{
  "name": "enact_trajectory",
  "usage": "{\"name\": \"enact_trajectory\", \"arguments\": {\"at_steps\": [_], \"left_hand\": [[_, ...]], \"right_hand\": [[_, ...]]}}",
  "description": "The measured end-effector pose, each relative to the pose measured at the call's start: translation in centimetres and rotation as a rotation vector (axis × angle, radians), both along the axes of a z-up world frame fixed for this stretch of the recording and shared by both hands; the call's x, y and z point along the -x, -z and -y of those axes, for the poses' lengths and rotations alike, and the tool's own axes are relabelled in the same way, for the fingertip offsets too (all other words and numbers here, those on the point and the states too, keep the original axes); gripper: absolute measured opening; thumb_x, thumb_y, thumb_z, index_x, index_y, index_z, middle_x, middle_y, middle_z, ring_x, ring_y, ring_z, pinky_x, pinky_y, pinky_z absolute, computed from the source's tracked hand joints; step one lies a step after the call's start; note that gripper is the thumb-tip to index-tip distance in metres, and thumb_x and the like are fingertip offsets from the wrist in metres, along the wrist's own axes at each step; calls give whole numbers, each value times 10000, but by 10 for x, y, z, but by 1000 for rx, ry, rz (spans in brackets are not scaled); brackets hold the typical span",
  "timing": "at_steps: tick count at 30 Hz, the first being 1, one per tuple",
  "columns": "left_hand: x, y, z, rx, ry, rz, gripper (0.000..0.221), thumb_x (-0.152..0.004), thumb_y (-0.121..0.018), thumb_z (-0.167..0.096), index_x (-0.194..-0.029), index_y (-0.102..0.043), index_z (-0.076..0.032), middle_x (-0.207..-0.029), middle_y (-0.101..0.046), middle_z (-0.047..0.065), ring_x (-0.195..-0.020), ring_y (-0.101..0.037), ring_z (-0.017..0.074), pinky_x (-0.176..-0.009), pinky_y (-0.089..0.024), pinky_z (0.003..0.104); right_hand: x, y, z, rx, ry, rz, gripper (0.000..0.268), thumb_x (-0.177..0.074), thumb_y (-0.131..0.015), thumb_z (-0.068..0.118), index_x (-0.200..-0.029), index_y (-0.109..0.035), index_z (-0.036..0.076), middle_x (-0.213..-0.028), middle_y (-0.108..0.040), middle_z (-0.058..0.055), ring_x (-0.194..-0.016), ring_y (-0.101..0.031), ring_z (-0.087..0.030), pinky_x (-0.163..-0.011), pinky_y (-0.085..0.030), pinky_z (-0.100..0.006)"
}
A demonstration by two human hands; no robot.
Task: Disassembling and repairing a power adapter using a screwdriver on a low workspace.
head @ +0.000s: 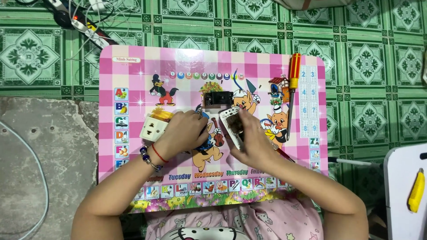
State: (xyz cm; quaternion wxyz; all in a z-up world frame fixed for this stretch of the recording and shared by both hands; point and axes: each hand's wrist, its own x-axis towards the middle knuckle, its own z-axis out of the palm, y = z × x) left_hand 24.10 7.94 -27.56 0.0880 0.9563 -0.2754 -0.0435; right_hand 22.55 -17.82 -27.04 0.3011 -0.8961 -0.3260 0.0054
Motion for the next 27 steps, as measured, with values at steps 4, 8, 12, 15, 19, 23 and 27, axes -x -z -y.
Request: {"name": "enact_trajectory", "arguments": {"at_steps": [4,8,12,15,19,23,27], "left_hand": [[0,5,1,5,-1,39,367,-923,-512,-378,-1041,-757,-131,-794,-728,103,-820,-712,270,-625,-529,362],[1,4,-1,23,-8,26,361,-924,-515,-374,-1039,-756,-131,-803,-729,108,-826,-712,271,-630,-530,368],[0,4,1,21,-12,12,373,-934,-502,-381,-1041,-759,-133,-812,-733,112,-823,-712,266,-637,-535,365],[0,9,1,34,-11,30,366,-927,-503,-372,-1035,-759,-134,-790,-725,101,-814,-707,268,-626,-517,367],[1,9,1,44,-11,29,363,-933,-501,-372,-1021,-761,-134,-781,-725,103,-806,-707,267,-619,-513,364],[0,11,1,40,-21,46,358,-934,-510,-380,-1018,-761,-139,-789,-730,102,-812,-708,263,-623,-513,362],[-1,5,1,17,-6,0,379,-941,-495,-388,-1047,-760,-139,-812,-738,108,-820,-710,255,-629,-511,351]], "right_hand": [[-26,-25,18,-276,-24,-362,1081,-734,-641,119,-1581,7,-54,-1432,-321,-429,-1284,-363,-673,-1010,-375,-782],[-62,-53,40,-562,207,-796,1010,-633,-550,141,-1556,-188,-53,-1401,-435,-375,-1289,-432,-611,-1000,-446,-675],[-122,-40,95,-632,330,-774,896,-608,-458,116,-1492,-371,6,-1403,-485,-237,-1261,-488,-522,-955,-517,-584],[-135,-43,104,-635,281,-734,761,-680,-450,128,-1437,-450,51,-1379,-476,-211,-1320,-475,-495,-1030,-460,-655],[-124,-55,84,-684,267,-809,799,-667,-454,250,-1437,-435,41,-1398,-424,-241,-1227,-443,-448,-868,-469,-544],[-107,-55,78,-736,294,-986,734,-697,-461,317,-1373,-471,30,-1292,-478,-226,-1123,-482,-438,-817,-510,-519],[-85,-49,82,-853,314,-1095,629,-759,-441,324,-1330,-506,67,-1096,-571,-119,-922,-590,-272,-630,-554,-375]]}}
